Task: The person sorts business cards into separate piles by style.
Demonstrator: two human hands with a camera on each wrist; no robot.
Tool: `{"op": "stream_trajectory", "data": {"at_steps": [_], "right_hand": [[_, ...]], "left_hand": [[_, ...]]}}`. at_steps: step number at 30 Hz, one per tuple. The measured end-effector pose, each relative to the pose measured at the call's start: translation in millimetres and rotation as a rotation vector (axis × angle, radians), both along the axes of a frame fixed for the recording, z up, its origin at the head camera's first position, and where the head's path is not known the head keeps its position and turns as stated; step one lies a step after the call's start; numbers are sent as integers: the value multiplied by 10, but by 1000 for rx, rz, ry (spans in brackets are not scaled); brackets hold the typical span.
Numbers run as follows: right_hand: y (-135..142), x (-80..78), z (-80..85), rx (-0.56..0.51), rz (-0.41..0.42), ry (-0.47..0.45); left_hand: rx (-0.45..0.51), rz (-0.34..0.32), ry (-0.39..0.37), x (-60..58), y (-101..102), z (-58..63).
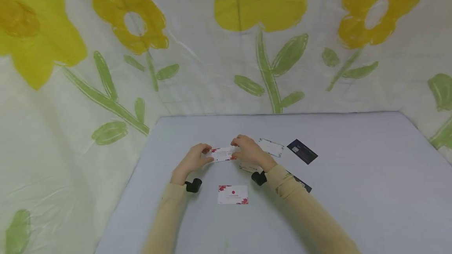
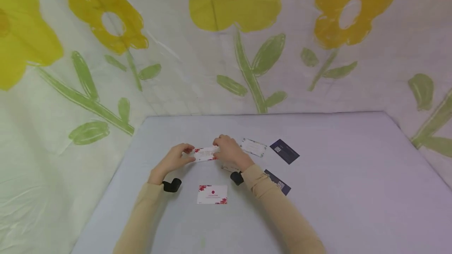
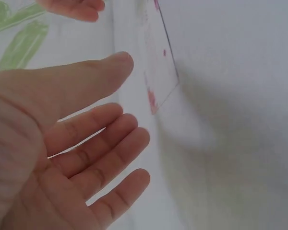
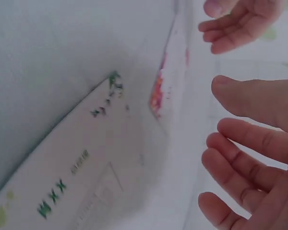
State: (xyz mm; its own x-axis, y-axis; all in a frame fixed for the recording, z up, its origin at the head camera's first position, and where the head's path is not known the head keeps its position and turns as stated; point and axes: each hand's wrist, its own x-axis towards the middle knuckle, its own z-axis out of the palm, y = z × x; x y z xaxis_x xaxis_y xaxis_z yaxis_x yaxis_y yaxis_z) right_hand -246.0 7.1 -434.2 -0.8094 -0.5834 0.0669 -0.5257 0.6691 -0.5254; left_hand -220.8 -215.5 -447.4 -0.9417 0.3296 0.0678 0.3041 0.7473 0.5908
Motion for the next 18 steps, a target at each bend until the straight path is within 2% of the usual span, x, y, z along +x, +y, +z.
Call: {"op": "stream_trajectory", "data": {"at_steps": [7, 11, 18], "right_hand": [[-108, -82, -215, 138, -33, 19], [-137, -87, -284, 145, -41, 44], [-159, -113, -303, 113, -43, 44]], "left_hand": [[-89, -27, 31, -158, 73, -108], [-138, -38, 25, -185, 102, -134], [-140, -3, 11, -220, 93, -130]]}}
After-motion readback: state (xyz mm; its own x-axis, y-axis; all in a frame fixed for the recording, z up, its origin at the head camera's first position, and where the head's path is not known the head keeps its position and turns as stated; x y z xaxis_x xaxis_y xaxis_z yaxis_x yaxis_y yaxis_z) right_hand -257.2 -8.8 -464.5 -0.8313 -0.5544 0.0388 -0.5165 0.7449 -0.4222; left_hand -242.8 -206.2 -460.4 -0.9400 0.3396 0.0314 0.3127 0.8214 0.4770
